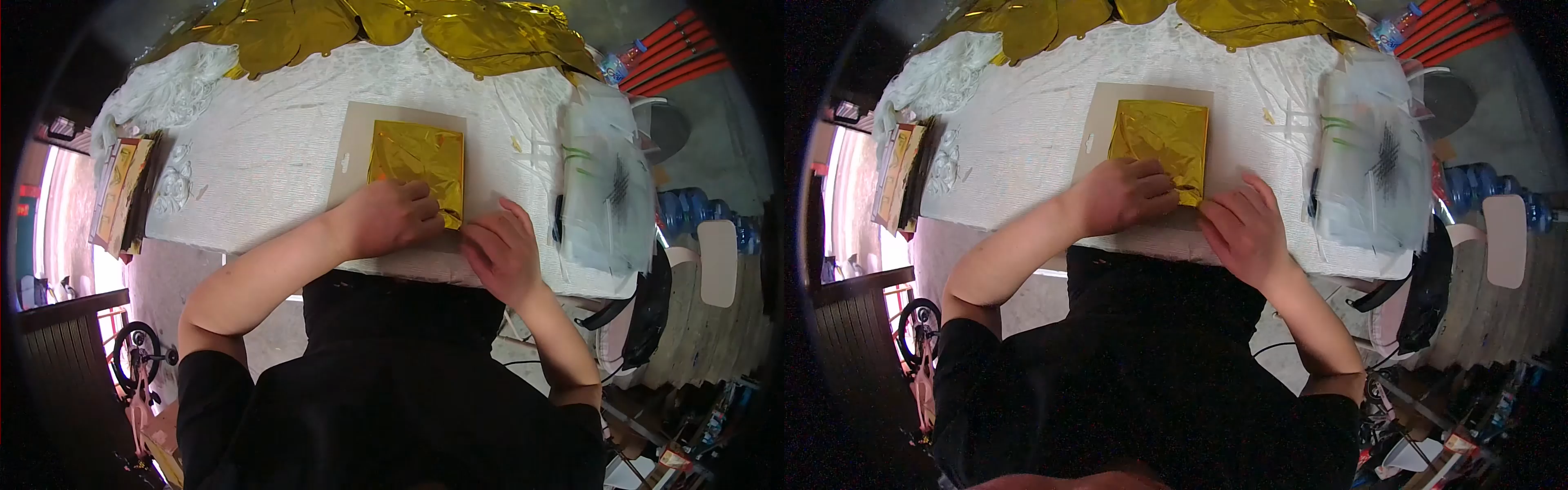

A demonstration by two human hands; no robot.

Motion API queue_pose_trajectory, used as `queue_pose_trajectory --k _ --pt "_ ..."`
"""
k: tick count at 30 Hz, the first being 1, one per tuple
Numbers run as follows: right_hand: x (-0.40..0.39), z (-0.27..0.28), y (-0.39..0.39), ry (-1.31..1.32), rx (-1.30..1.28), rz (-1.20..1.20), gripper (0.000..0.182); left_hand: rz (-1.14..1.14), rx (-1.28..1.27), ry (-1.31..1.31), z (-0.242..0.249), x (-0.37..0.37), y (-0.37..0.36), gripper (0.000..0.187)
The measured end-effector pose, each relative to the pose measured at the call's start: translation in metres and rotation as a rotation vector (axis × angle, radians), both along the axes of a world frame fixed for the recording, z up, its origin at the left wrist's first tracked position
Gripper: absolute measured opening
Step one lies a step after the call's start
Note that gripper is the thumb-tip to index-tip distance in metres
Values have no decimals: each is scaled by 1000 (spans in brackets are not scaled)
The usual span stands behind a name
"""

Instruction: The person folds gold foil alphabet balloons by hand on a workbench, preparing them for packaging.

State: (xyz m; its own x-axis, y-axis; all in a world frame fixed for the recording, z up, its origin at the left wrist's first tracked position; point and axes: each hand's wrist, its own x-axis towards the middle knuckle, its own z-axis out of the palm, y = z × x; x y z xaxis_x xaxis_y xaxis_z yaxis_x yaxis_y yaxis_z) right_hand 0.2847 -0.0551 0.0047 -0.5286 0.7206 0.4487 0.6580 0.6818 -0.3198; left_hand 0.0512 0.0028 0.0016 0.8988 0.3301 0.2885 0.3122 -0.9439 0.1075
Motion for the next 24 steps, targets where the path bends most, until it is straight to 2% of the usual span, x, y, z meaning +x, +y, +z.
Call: queue_pose_trajectory --k 4,7,9,12,19,24 --pt "-3 2 2 -63 -4 16 30 -45 54 -19 1 0 2 21" --pt "-2 1 5 -104 -3 54 30 -62 90 4 3 -1 2 11" --pt "0 4 7 -227 25 119 31 -75 54 12 2 -3 2 25" --pt "0 6 7 -289 43 146 30 -74 28 54 5 -5 1 27" --pt "2 9 6 -288 11 129 30 -44 -40 66 11 -12 -7 38" --pt "3 15 6 -266 -63 134 30 63 -257 -32 15 -15 -21 51"
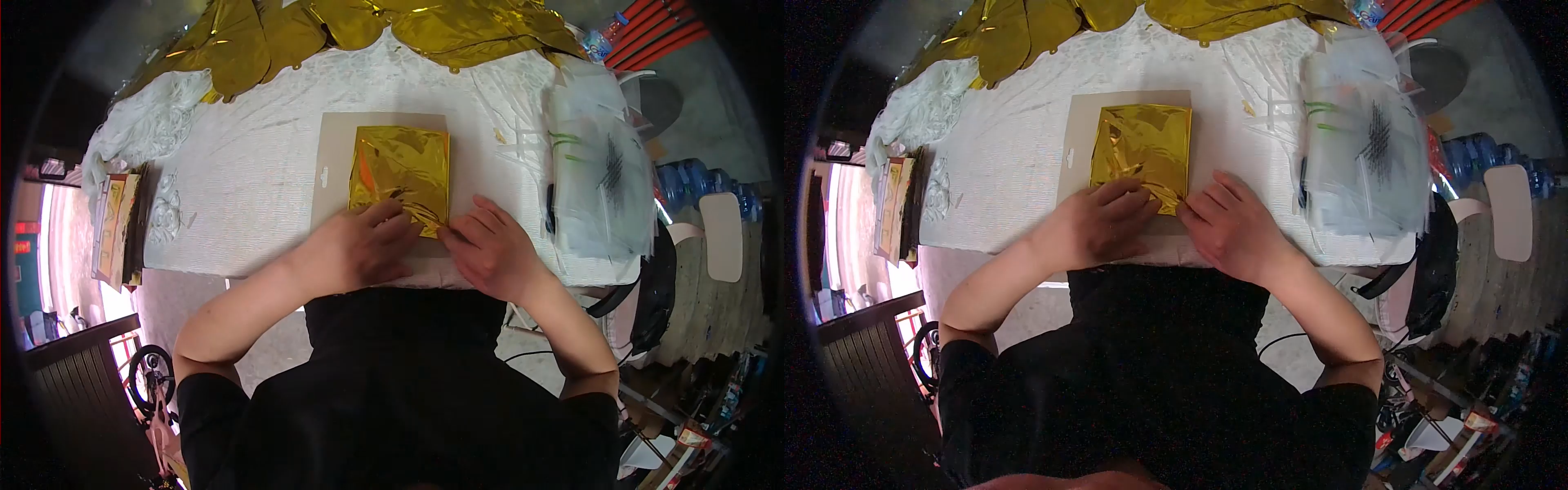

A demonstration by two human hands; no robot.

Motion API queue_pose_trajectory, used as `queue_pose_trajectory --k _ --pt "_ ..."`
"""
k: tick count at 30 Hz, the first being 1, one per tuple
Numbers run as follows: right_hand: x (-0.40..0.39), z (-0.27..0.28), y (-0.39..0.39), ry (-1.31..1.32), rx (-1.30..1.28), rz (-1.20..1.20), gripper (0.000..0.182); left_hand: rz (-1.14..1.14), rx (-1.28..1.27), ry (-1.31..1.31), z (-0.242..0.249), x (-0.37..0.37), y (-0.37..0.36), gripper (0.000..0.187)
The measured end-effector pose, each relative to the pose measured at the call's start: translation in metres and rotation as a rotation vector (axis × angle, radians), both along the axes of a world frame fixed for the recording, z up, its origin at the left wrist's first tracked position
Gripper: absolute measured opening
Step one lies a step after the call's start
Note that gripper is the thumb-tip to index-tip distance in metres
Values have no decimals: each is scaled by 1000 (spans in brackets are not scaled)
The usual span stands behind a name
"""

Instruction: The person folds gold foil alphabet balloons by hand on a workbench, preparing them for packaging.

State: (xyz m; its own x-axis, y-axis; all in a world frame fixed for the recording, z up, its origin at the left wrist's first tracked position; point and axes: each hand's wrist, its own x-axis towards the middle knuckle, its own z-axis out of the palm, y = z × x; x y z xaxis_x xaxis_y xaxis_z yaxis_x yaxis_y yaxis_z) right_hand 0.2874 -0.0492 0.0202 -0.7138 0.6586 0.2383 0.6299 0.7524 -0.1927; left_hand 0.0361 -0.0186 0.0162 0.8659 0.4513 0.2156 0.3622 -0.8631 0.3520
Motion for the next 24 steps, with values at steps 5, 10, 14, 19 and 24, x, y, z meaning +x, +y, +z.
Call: queue_pose_trajectory --k 5,10,14,19,24 --pt "6 -6 18 189 -220 -17 28 20 -30 15 0 -1 -2 52" --pt "-31 -10 40 294 -122 -248 41 23 -54 15 -4 0 0 51" --pt "-43 -30 60 74 -103 -251 55 18 -18 65 -1 1 -2 51" --pt "-43 -39 67 4 -121 -220 58 56 -21 58 -2 4 -6 50" --pt "-43 -39 65 -38 -78 -202 60 104 -201 -127 3 -17 13 45"
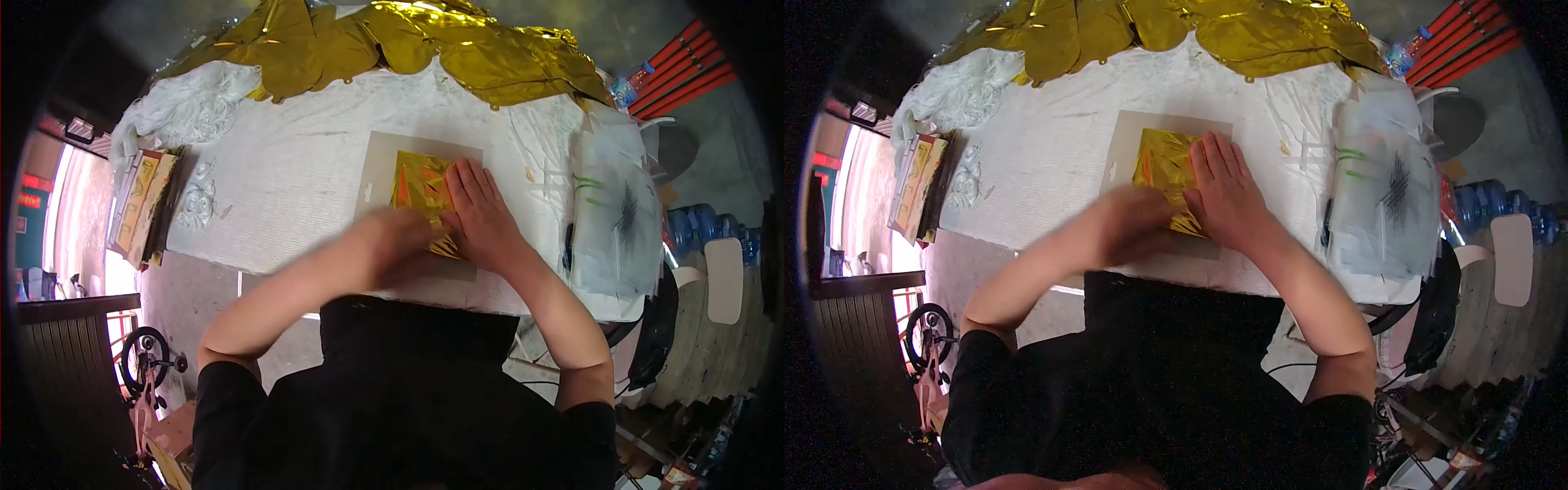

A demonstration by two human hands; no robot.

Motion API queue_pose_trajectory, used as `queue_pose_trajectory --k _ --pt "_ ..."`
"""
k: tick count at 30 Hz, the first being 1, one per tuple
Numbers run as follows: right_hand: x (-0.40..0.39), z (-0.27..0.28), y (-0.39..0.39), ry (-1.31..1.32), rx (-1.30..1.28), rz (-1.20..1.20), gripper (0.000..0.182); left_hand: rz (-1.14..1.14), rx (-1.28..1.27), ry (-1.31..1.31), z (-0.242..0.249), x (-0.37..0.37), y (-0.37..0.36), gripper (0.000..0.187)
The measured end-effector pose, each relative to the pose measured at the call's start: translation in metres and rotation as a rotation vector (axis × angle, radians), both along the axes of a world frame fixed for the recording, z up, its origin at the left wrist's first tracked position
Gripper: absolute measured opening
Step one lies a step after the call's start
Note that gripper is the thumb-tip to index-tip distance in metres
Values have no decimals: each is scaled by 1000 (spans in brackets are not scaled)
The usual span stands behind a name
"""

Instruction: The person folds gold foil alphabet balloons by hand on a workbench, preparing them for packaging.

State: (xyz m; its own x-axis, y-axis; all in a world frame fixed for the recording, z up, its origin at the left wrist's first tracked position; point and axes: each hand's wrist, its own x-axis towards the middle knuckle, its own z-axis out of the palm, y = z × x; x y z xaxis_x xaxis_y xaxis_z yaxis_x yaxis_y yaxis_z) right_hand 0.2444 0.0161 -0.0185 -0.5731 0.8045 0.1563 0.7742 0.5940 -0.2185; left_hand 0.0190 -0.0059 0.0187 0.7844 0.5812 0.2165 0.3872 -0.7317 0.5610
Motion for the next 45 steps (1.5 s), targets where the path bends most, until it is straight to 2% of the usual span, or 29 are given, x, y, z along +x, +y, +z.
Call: queue_pose_trajectory --k 1,2,4,5,7,8,10,16,18,19,21,22,24,25,27,28,31,34,37,39,45 --pt "0 0 0 -4 -10 -2 60 87 -116 -53 -2 -5 7 44" --pt "0 1 0 0 -6 -3 60 87 -125 -56 -4 -8 15 44" --pt "-1 1 0 5 -2 0 60 167 165 2 -7 -11 26 52" --pt "-2 0 0 4 11 1 59 169 162 4 -8 -10 25 52" --pt "-2 0 1 5 19 -4 59 183 89 182 -7 -7 21 66" --pt "-1 0 0 19 31 13 59 176 85 183 -7 -8 21 66" --pt "2 0 -1 32 33 12 58 133 42 307 -6 -12 24 79" --pt "9 -4 6 106 26 6 54 113 78 339 -4 -13 26 79" --pt "18 -4 13 465 -244 -33 49 122 74 351 -4 -11 25 80" --pt "20 -4 12 465 -241 -34 49 125 71 354 -4 -11 25 80" --pt "22 -1 12 721 -370 -89 45 131 74 359 -3 -12 25 81" --pt "20 -1 12 721 -366 -85 45 121 66 355 -4 -12 25 82" --pt "15 0 9 514 -83 -67 48 117 70 350 -4 -12 26 84" --pt "9 4 5 514 -72 -60 48 115 66 353 -4 -12 26 84" --pt "-6 13 -2 335 15 23 53 116 76 359 -4 -12 26 84" --pt "-11 6 -1 268 22 24 61 115 82 355 -5 -12 26 83" --pt "-16 -7 0 176 36 11 67 115 90 349 -6 -14 26 83" --pt "-17 -9 0 164 49 23 72 111 47 328 -3 -14 26 82" --pt "-18 -9 0 111 48 11 73 122 -38 178 -8 -26 27 78" --pt "-17 -7 -1 134 55 8 73 390 51 185 -12 -34 22 76" --pt "-15 -9 -3 179 76 -2 70 393 153 395 -15 -33 8 76"
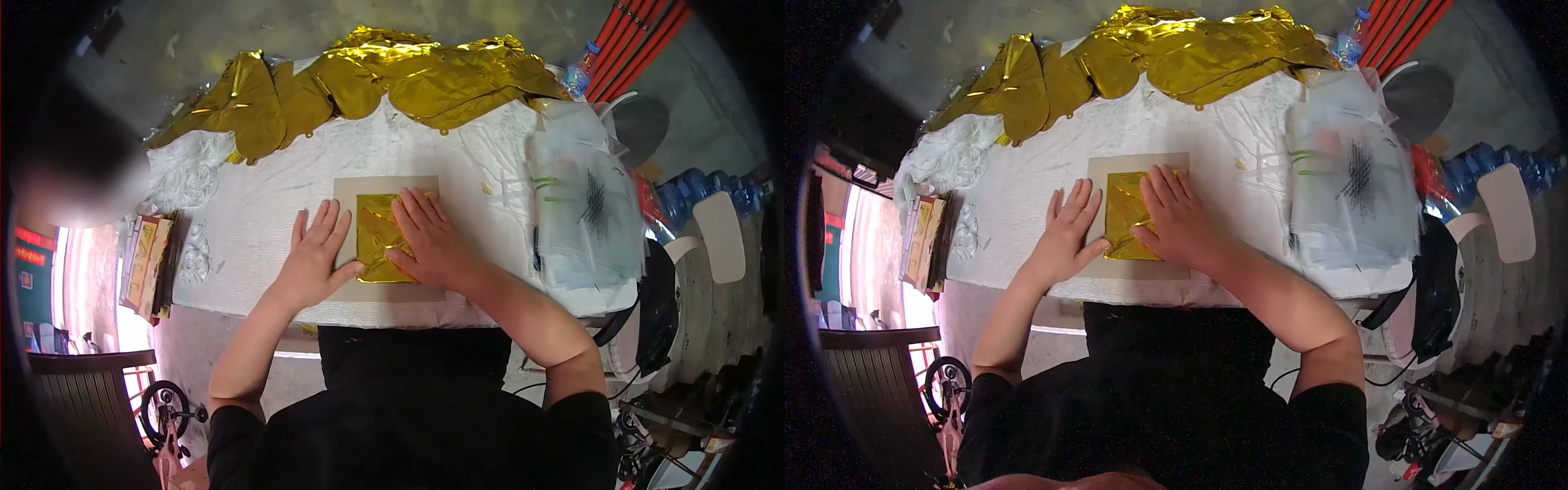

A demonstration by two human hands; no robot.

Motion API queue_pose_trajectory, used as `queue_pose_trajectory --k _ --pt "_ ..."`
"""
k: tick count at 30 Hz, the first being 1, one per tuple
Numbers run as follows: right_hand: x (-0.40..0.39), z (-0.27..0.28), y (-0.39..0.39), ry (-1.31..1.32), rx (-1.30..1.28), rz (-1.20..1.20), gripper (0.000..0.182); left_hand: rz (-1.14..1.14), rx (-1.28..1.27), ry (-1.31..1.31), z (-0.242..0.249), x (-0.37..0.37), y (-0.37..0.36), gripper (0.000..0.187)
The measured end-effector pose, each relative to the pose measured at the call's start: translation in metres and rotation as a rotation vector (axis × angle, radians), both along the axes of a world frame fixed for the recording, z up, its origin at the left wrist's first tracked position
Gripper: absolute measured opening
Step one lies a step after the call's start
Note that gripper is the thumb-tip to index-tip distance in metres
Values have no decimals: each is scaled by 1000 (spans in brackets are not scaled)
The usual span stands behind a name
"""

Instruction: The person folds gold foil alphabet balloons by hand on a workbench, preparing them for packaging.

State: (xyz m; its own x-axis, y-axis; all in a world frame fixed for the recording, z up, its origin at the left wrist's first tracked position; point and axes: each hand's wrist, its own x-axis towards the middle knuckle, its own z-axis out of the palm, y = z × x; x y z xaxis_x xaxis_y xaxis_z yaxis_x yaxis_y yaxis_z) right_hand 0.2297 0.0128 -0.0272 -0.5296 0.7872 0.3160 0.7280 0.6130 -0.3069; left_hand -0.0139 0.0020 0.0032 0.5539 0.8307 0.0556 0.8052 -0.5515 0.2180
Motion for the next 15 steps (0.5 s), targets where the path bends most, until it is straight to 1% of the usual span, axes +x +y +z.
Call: queue_pose_trajectory --k 2,4,6,10,12,13,14,15 --pt "2 2 1 16 -16 2 70 9 32 48 0 7 -2 76" --pt "6 0 2 -24 -16 -19 69 0 65 95 -1 12 -1 76" --pt "13 -2 4 -34 -10 -52 70 -12 50 135 -4 21 3 76" --pt "34 -5 12 -34 -32 -99 72 -62 61 78 -3 43 18 75" --pt "37 -4 14 -43 -48 -121 72 -40 3 232 9 51 32 69" --pt "38 -4 15 -45 -68 -120 73 -37 118 128 18 55 38 50" --pt "38 -6 16 -53 -66 -134 73 -49 121 118 29 64 47 50" --pt "37 -11 18 -23 -39 -122 73 -22 76 123 48 76 56 43"
